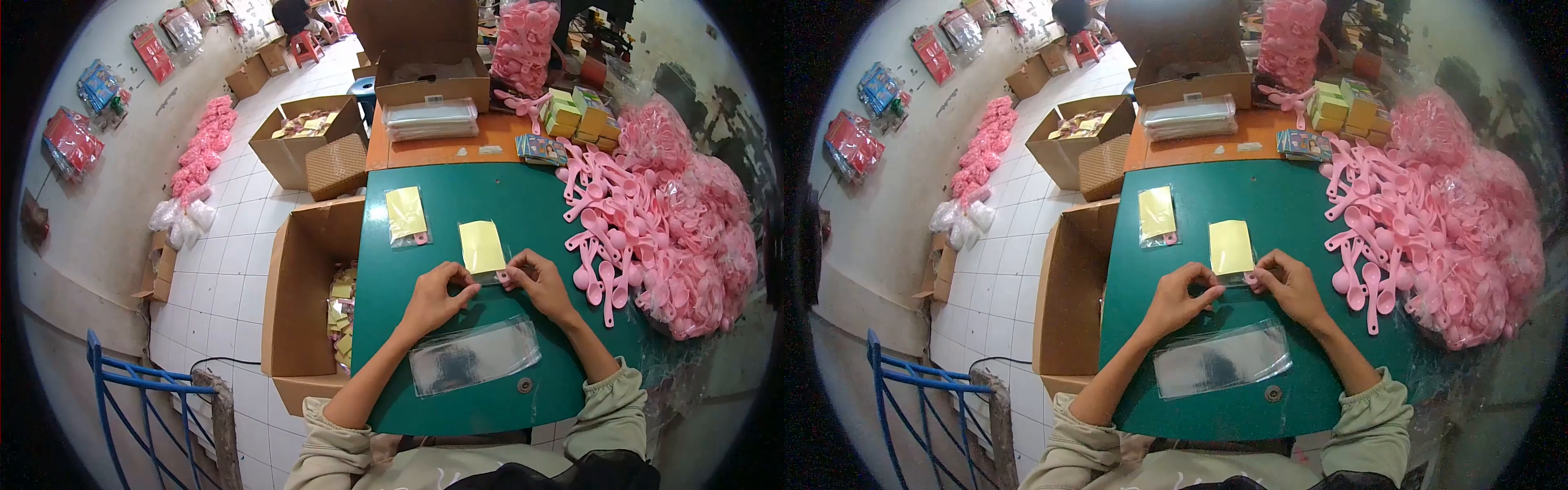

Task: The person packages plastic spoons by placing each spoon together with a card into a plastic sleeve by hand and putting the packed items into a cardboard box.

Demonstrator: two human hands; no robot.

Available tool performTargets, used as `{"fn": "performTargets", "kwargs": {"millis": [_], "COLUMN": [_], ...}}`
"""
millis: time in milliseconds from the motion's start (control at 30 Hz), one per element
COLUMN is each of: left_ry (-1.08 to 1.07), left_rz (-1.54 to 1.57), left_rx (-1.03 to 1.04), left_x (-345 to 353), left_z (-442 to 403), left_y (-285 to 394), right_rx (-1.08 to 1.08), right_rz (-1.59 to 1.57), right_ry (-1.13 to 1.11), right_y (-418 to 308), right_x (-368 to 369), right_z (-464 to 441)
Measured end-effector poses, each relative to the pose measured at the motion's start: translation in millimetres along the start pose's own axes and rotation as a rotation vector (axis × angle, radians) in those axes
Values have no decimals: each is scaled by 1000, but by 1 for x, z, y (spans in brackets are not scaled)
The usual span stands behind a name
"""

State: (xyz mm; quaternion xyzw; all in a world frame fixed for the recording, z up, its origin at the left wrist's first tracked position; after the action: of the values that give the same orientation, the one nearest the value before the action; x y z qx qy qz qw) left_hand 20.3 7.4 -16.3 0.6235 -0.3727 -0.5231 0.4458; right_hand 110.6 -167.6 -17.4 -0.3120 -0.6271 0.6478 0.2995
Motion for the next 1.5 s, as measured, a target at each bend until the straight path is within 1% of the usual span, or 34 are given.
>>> {"fn": "performTargets", "kwargs": {"millis": [133,233,433,633,733,767,867,967,1067,1100,1167,1200,1233,1267,1333,1400,1467,1500], "left_ry": [-13,44,-32,-44,172,230,330,409,523,554,617,573,603,687,708,700,692,648], "left_rz": [40,110,77,-18,-157,-168,-375,-459,-772,-791,-958,-919,-985,-1035,-997,-981,-916,-895], "left_rx": [-110,-63,-29,-129,243,242,185,251,305,267,137,-149,-254,-260,-294,-191,-65,104], "left_x": [-1,-2,-1,-5,-14,-21,-48,-64,-83,-97,-136,-148,-162,-171,-174,-155,-126,-109], "left_z": [-2,-2,-2,-1,-10,-14,-28,-26,-21,-20,-14,-3,6,15,24,28,27,26], "left_y": [-5,-1,-1,10,2,0,-10,-25,-31,-43,-75,-62,-74,-84,-87,-64,-24,-2], "right_rx": [-24,-41,-73,-57,-119,-128,-158,-190,-210,-222,-229,-225,-222,-341,-561,-552,-187,-163], "right_rz": [39,72,95,146,236,253,301,324,335,352,349,330,307,497,887,1420,1637,1701], "right_ry": [105,153,96,109,127,116,97,82,62,55,56,64,77,178,366,685,782,788], "right_y": [5,0,-2,4,3,3,0,-1,3,3,0,-3,-7,-14,-27,-29,-44,-39], "right_x": [3,5,8,8,7,8,7,6,5,5,3,1,-1,-10,-43,-84,-103,-111], "right_z": [-2,0,1,0,0,0,1,3,3,3,4,4,4,2,-4,-3,15,16]}}
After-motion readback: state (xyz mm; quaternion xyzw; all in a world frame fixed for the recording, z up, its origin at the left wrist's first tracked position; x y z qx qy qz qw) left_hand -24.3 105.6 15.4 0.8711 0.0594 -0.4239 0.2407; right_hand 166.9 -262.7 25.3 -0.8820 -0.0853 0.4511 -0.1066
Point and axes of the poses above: each hand's wrist, its own z-axis away from the middle knuckle, its own x-axis out of the palm, y = z × x, the point moved 3 cm from there along -z, towards the middle knuckle, and after that the axes turned 2 degrees about y, right-handed, at the moved point
